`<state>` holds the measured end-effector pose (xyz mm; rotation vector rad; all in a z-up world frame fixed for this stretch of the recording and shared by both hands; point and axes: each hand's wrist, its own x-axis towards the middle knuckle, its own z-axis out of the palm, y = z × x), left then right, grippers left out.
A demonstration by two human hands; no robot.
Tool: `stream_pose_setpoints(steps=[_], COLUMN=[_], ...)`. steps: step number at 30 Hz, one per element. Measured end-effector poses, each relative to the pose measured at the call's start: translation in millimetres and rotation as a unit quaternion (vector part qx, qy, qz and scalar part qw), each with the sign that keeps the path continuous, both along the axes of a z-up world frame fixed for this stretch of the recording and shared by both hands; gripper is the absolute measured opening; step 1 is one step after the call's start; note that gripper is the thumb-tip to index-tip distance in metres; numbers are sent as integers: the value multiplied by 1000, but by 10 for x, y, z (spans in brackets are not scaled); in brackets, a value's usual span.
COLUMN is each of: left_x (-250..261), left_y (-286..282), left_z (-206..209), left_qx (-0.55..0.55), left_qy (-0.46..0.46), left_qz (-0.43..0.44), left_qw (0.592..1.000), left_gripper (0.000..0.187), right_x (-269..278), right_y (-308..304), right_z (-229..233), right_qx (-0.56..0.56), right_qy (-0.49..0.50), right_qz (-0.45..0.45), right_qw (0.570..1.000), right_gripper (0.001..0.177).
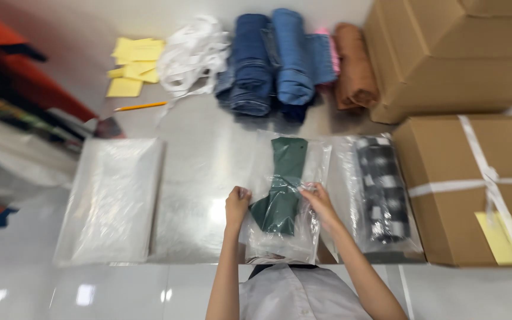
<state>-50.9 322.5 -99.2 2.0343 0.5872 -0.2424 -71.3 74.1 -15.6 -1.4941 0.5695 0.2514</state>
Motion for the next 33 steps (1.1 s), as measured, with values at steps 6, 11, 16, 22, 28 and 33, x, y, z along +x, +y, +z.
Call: stream_pose_setpoints(steps=[6, 11, 16, 22, 28, 33], left_x=[-420, -562, -705, -1119, -1318, -1184], left_y=[-170, -360, -303, 248, 248, 268], left_z=[686, 1304, 2058, 2061, 2173, 1598], left_qx=[-4, -114, -303, -384, -288, -22], left_qy=[-135, 7, 35, -36, -24, 47], left_qz=[67, -4, 38, 208, 160, 159], left_qw=[989, 993, 951, 899, 944, 986], left_gripper=[61, 82, 91, 102, 90, 110], right_x=[88, 241, 19, -23, -116, -106], right_y=[448, 510, 769, 879, 1191, 1471], right_z=[7, 24, 1134, 624, 595, 313], right_qx=[55, 121, 111, 60, 23, 171], right_qy=[40, 55, -29, -102, -36, -230], right_qz=[30, 82, 244, 258, 323, 408], right_qw=[997, 988, 963, 959, 945, 867], right_gripper=[31, 25, 37, 32, 80, 67])
